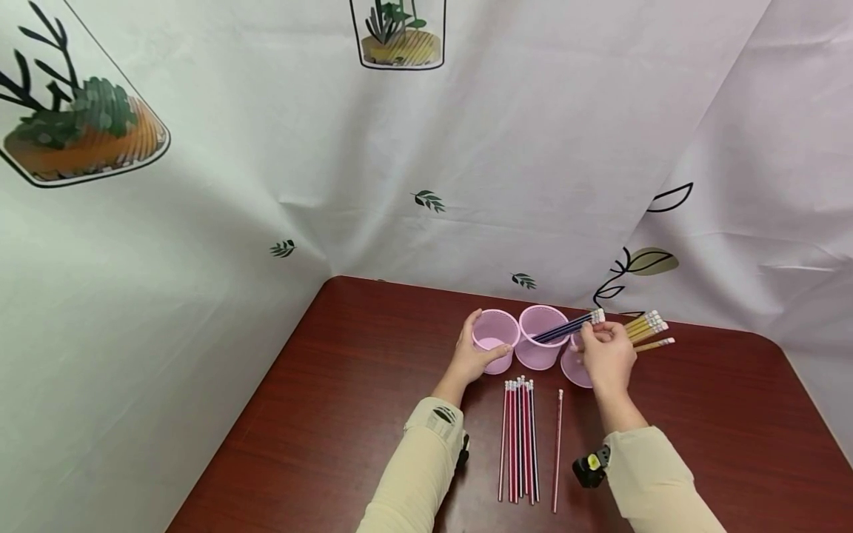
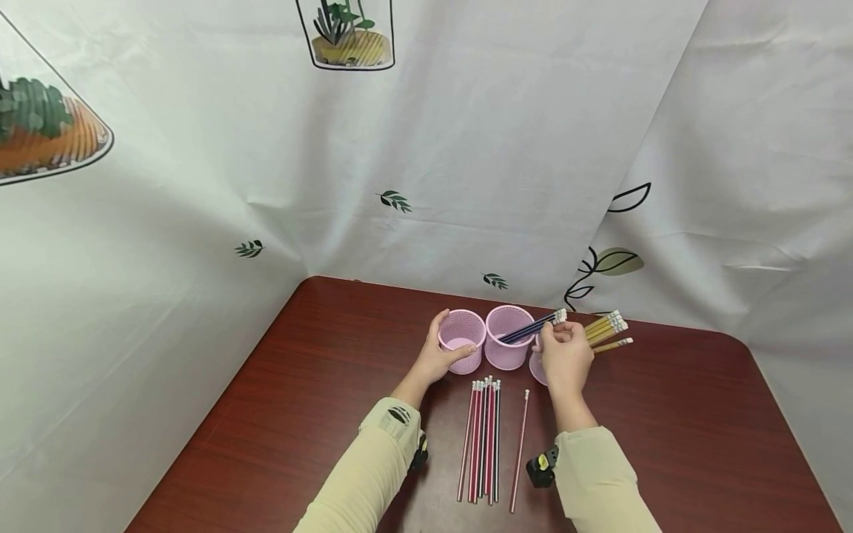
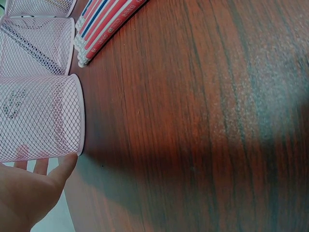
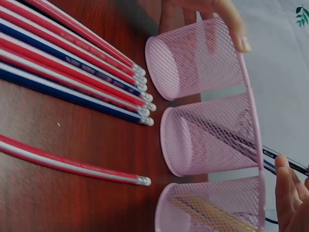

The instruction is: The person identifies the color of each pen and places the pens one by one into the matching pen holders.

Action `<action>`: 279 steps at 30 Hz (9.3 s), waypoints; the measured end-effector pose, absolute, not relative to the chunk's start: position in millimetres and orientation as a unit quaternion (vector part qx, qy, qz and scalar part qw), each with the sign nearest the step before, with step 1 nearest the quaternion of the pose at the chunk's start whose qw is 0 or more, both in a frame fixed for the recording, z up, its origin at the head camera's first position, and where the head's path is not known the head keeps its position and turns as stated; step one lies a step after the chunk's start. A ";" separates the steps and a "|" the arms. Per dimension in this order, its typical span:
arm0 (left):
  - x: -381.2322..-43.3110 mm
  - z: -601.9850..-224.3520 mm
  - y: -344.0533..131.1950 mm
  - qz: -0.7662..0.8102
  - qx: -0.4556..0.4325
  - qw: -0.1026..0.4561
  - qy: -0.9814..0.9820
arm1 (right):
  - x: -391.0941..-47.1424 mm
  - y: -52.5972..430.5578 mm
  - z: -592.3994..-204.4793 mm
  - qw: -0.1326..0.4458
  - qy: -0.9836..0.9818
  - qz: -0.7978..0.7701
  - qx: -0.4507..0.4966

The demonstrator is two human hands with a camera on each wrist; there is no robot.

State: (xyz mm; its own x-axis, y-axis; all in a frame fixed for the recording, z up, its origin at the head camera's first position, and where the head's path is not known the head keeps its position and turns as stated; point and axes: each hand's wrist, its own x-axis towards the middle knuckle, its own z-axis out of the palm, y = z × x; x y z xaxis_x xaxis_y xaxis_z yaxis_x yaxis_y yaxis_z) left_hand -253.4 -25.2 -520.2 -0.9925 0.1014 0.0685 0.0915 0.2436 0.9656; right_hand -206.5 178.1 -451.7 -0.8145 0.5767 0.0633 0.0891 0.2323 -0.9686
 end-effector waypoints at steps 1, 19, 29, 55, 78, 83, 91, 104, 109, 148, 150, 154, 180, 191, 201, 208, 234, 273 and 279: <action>-253.4 -520.1 -25.2 0.612 0.061 0.005 0.788 | -206.4 177.6 -452.8 0.201 -0.751 0.589 -0.222; -254.2 -517.0 -23.3 0.619 0.070 -0.001 0.782 | -210.1 179.3 -452.9 0.162 -0.696 0.655 -0.248; -253.6 -516.8 -22.7 0.614 0.064 -0.001 0.787 | -199.9 167.9 -457.9 0.227 -0.724 0.615 -0.216; -253.6 -518.8 -21.3 0.619 0.057 0.000 0.783 | -174.3 147.1 -518.0 -0.062 -0.942 0.317 -0.096; -253.3 -522.0 -21.7 0.628 0.062 -0.001 0.775 | -177.2 147.1 -511.4 -0.100 -0.943 0.290 -0.126; -253.0 -521.8 -21.2 0.629 0.063 -0.005 0.775 | -180.2 148.8 -501.2 -0.092 -0.944 0.297 -0.112; -254.1 -522.6 -21.6 0.626 0.060 0.001 0.778 | -181.0 150.3 -478.2 -0.093 -0.943 0.300 -0.108; -253.8 -521.8 -21.9 0.627 0.059 0.002 0.777 | -183.9 154.6 -439.2 -0.056 -0.942 0.319 -0.083; -253.8 -522.0 -22.5 0.621 0.060 0.002 0.781 | -187.1 157.1 -427.8 -0.037 -0.928 0.361 -0.082; -254.0 -516.7 -19.5 0.621 0.034 -0.031 0.782 | -201.9 187.7 -424.6 0.268 -0.739 0.596 -0.166; -253.8 -516.0 -19.4 0.622 0.031 -0.029 0.781 | -201.0 186.8 -431.2 0.263 -0.751 0.581 -0.172; -253.6 -514.6 -18.0 0.625 0.027 -0.028 0.780 | -200.2 185.6 -441.5 0.244 -0.749 0.589 -0.182; -256.5 -523.2 -13.0 0.625 0.028 -0.038 0.779 | -205.0 182.4 -459.3 0.176 -0.760 0.583 -0.227; -255.7 -520.6 -12.8 0.624 0.026 -0.040 0.780 | -197.4 177.3 -459.1 0.171 -0.761 0.593 -0.199; -255.2 -519.0 -13.0 0.621 0.022 -0.037 0.783 | -180.7 148.4 -490.2 0.050 -0.877 0.474 -0.059; -255.6 -519.7 -13.2 0.622 0.024 -0.037 0.782 | -170.9 135.2 -518.0 0.023 -0.946 0.324 -0.003; -254.0 -517.5 -14.0 0.618 0.027 -0.052 0.784 | -177.7 121.9 -529.8 -0.017 -0.991 0.135 0.001; -254.5 -522.0 -14.9 0.629 0.026 -0.056 0.775 | -191.9 143.1 -419.2 0.231 -0.909 0.339 -0.079; -254.0 -521.4 -15.0 0.626 0.029 -0.055 0.777 | -198.4 153.2 -399.1 0.308 -0.860 0.394 -0.103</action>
State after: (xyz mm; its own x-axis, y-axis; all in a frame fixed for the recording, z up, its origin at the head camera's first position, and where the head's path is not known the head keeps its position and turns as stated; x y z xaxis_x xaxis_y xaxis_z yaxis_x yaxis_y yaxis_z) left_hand -254.0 -15.0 -521.4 -0.9922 -0.0239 0.1225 0.1146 0.2134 0.9702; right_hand -198.4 153.2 -399.1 -0.7894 0.4191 0.4485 -0.0656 0.6689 -0.7405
